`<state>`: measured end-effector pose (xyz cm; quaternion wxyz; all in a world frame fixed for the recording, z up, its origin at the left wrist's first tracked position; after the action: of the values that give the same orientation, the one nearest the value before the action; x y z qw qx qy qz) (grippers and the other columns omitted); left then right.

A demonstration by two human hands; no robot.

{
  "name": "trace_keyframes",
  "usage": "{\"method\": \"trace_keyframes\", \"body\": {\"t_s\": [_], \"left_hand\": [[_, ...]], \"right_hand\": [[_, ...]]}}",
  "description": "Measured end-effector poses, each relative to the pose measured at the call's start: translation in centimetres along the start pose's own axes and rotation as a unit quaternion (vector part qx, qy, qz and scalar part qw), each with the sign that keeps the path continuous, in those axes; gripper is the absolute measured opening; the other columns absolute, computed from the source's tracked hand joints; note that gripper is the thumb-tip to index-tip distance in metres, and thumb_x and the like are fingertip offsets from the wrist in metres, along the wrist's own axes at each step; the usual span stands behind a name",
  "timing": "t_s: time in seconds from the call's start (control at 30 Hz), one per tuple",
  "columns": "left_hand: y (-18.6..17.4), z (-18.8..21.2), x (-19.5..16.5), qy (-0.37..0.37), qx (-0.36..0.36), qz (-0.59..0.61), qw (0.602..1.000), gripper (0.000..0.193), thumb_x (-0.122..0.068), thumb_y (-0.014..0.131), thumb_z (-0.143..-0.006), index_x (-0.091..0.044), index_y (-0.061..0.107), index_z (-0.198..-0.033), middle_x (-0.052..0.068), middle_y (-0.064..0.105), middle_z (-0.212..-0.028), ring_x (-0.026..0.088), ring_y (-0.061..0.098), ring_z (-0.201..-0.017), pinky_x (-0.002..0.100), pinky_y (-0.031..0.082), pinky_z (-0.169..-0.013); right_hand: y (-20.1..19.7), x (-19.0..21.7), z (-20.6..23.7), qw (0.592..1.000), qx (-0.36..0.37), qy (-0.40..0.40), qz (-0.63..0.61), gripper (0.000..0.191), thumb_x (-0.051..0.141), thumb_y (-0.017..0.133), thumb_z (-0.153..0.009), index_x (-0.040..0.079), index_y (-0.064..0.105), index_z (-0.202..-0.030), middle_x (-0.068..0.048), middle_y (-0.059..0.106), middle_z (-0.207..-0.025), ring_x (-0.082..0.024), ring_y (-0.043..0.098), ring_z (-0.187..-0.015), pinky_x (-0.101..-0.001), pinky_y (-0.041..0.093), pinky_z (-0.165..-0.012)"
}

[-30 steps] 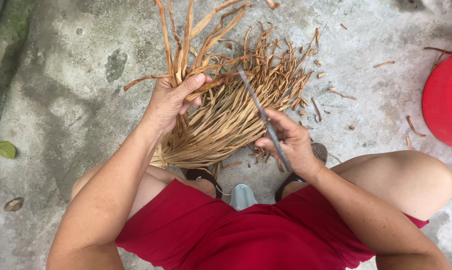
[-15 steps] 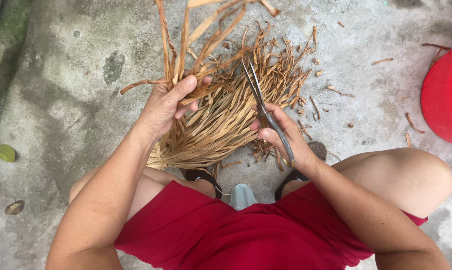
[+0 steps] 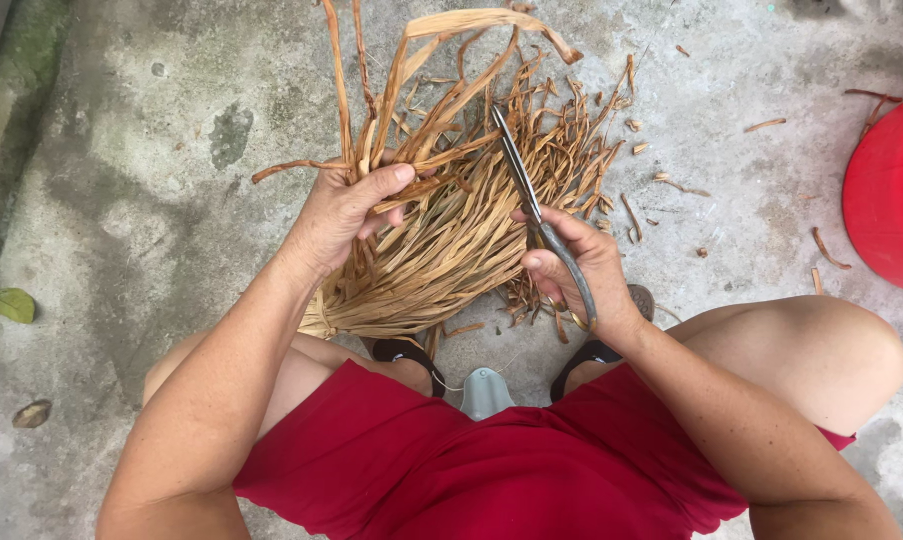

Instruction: The person sits on a small stool on a concrete surface and trims dried palm leaf strips with scissors, holding a bundled bunch in one hand and cutting off dark, damaged ends piece by piece, letting trimmed scraps fall onto the ground around them.

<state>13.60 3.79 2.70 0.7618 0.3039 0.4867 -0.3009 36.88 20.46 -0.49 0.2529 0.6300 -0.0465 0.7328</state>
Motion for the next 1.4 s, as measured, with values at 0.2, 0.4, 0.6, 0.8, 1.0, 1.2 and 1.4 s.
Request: {"method": "trace_keyframes", "body": {"t_s": [0.2,0.4,0.6,0.8,1.0,1.2,1.4], "left_hand": [[-0.6,-0.4,0.7,-0.003,-0.011,0.021,1.000,0.019,-0.019,0.079,-0.094,-0.005,0.070,-0.103,0.002,0.068,-0.079,0.006,0.063,-0.059,0.014,0.036,-0.040],[-1.8,-0.2,0.1,0.036,-0.026,0.056,0.997,0.019,-0.021,0.075,-0.096,-0.006,0.070,-0.107,0.005,0.074,-0.088,0.005,0.062,-0.059,0.014,0.036,-0.040],[-2.2,0.1,-0.2,0.045,-0.028,0.067,0.996,0.027,-0.029,0.070,-0.097,-0.007,0.071,-0.112,0.010,0.078,-0.105,0.005,0.065,-0.064,0.014,0.038,-0.041],[-1.4,0.3,0.1,0.027,0.029,0.073,0.997,0.028,-0.028,0.070,-0.100,-0.002,0.069,-0.111,0.014,0.076,-0.102,0.009,0.069,-0.069,0.015,0.041,-0.043],[-0.4,0.4,-0.3,0.023,0.057,0.039,0.997,0.032,-0.027,0.071,-0.096,0.002,0.070,-0.110,0.016,0.077,-0.099,0.013,0.072,-0.072,0.018,0.044,-0.042],[-0.3,1.1,-1.4,0.027,0.059,0.040,0.997,0.034,-0.026,0.071,-0.093,0.001,0.067,-0.114,0.014,0.075,-0.108,0.018,0.076,-0.089,0.020,0.052,-0.048],[0.0,0.9,-1.1,0.025,0.059,0.031,0.997,0.027,-0.020,0.074,-0.093,-0.003,0.065,-0.111,0.016,0.076,-0.111,0.020,0.077,-0.091,0.021,0.052,-0.048]], "right_hand": [[0.3,0.1,-0.1,0.999,-0.022,-0.014,-0.021,0.049,0.014,0.078,-0.090,0.002,0.064,-0.135,0.005,0.055,-0.071,-0.002,0.046,-0.049,-0.0192,0.038,-0.042],[-1.4,0.1,-0.4,0.997,-0.068,-0.030,0.037,0.046,0.024,0.073,-0.096,0.003,0.061,-0.135,0.003,0.058,-0.073,-0.004,0.048,-0.051,-0.0187,0.039,-0.043],[1.0,-2.0,0.3,0.987,0.121,-0.015,0.102,0.059,0.047,0.062,-0.099,0.007,0.055,-0.141,-0.003,0.066,-0.094,-0.008,0.064,-0.077,-0.0254,0.059,-0.071],[2.4,-2.6,-0.4,0.983,0.149,0.083,0.063,0.067,0.051,0.061,-0.096,0.007,0.050,-0.146,-0.004,0.069,-0.107,-0.009,0.060,-0.088,-0.0261,0.051,-0.083],[2.3,-2.5,-0.7,0.995,0.066,0.034,0.069,0.058,0.038,0.071,-0.095,0.008,0.060,-0.143,0.002,0.056,-0.082,-0.007,0.053,-0.070,-0.0227,0.046,-0.063],[0.8,-2.6,-0.3,0.990,-0.008,-0.074,0.118,0.055,0.016,0.083,-0.088,0.007,0.061,-0.138,0.007,0.054,-0.087,-0.002,0.049,-0.075,-0.0188,0.043,-0.066],[0.6,-2.7,-0.1,0.993,0.009,-0.090,0.071,0.055,0.016,0.081,-0.092,0.007,0.058,-0.141,0.005,0.056,-0.091,-0.004,0.053,-0.083,-0.0194,0.047,-0.075]]}}
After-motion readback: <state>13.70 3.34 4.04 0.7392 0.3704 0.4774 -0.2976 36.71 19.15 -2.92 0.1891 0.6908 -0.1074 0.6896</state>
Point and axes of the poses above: each hand's wrist, its own z-axis away from the middle knuckle, its own y-axis out of the palm, x = y × z, the point moved 3 cm from there along -z, towards the middle knuckle
